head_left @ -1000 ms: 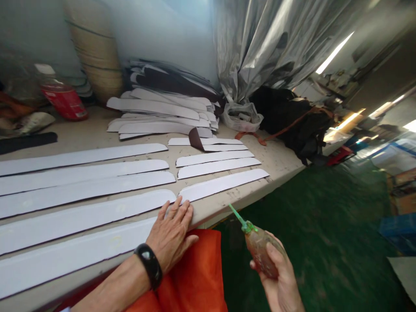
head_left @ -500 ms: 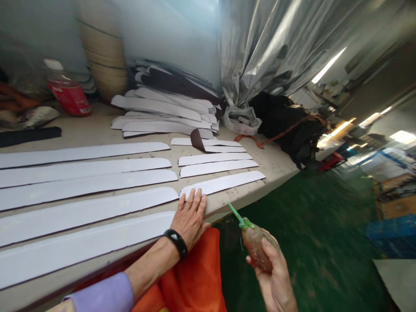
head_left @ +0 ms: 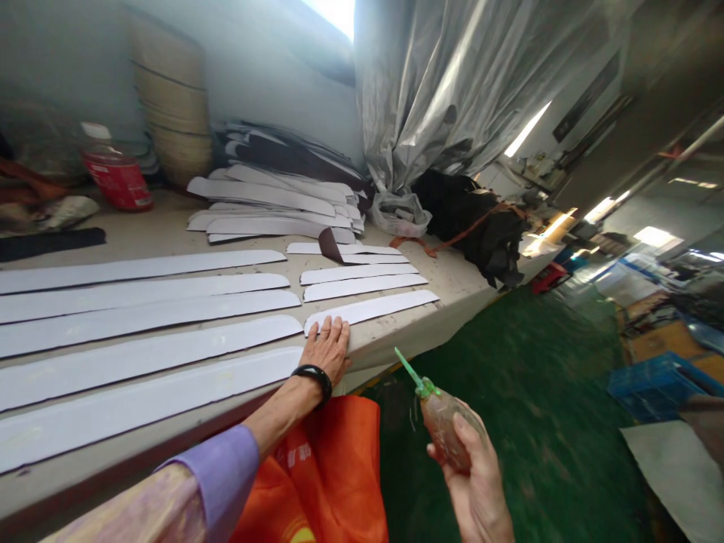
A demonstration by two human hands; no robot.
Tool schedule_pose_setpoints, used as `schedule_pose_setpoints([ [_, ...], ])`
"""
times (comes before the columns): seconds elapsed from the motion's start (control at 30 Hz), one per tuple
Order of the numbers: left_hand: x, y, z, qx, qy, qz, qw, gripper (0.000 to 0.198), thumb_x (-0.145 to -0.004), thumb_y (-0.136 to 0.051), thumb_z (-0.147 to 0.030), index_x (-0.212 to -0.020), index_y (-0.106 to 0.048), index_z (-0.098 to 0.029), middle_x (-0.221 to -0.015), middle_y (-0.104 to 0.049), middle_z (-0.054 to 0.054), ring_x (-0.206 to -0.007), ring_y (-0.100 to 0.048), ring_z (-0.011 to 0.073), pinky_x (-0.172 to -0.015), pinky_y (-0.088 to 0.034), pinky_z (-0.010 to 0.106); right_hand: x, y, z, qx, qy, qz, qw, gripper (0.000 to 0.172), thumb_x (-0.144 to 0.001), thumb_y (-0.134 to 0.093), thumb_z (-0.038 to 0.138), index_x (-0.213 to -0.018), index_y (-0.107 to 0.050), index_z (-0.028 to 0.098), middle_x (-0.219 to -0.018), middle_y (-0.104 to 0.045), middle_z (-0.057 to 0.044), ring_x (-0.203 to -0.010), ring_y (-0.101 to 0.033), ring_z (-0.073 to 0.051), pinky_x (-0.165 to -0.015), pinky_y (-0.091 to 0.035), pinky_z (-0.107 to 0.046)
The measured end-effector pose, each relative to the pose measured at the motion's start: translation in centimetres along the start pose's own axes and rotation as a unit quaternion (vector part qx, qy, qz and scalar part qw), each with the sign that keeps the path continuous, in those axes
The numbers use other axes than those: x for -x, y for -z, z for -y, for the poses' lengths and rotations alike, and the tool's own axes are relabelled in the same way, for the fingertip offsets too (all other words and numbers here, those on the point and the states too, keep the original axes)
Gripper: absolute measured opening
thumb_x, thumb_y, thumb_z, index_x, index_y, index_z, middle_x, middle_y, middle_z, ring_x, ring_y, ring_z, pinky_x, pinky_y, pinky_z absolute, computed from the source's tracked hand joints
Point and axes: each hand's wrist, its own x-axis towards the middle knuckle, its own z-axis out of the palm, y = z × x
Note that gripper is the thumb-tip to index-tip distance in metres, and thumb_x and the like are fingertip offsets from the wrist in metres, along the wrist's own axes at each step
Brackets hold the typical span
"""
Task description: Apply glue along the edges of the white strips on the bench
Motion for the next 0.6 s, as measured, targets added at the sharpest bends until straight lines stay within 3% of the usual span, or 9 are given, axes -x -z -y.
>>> schedule_pose_setpoints([
  [0.2, 0.0, -0.5, 0.1, 0.001, -0.005, -0.022, 1.000, 0.051, -0.089, -0.058, -0.042, -0.132, -0.047, -0.018, -0.143, -0.042, 0.012, -0.131, -0.041, 0.0303, -0.107, -0.034, 0.057, 0.2, -0.1, -0.6, -0.019, -0.014, 0.003, 1.000, 0.060, -0.057, -0.082, 0.045, -0.107, -0.058, 0.022, -0.089, -0.070, -0.001, -0.065, -0.066, -0.016, -0.047, -0.053, -0.024],
  [0.4, 2.1, 0.6, -0.4, 0.024, -0.029, -0.110, 0.993, 0.065, -0.086, -0.057, -0.054, -0.139, -0.041, -0.019, -0.150, -0.034, 0.013, -0.137, -0.033, 0.0313, -0.112, -0.028, 0.055, 0.5, 0.4, -0.9, -0.043, -0.041, 0.016, 0.998, 0.063, -0.057, -0.083, 0.044, -0.109, -0.057, 0.023, -0.087, -0.072, 0.000, -0.067, -0.069, -0.018, -0.050, -0.054, -0.024],
  [0.5, 5.3, 2.3, 1.6, 0.033, -0.021, -0.165, 0.985, 0.079, -0.081, -0.059, -0.060, -0.145, -0.033, -0.021, -0.152, -0.033, 0.013, -0.142, -0.026, 0.0305, -0.116, -0.024, 0.047, 0.2, 0.4, -0.9, -0.039, -0.055, 0.024, 0.997, 0.059, -0.058, -0.083, 0.044, -0.107, -0.057, 0.023, -0.087, -0.073, 0.000, -0.069, -0.069, -0.018, -0.051, -0.054, -0.024],
  [0.6, 9.4, 4.4, 5.9, 0.033, 0.025, -0.209, 0.977, 0.082, -0.085, -0.052, -0.060, -0.150, -0.018, -0.023, -0.154, -0.028, 0.014, -0.143, -0.024, 0.0343, -0.116, -0.021, 0.051, -0.4, 0.0, -1.0, -0.042, -0.068, 0.030, 0.996, 0.055, -0.061, -0.081, 0.043, -0.106, -0.059, 0.023, -0.089, -0.073, 0.000, -0.071, -0.070, -0.018, -0.051, -0.053, -0.024],
])
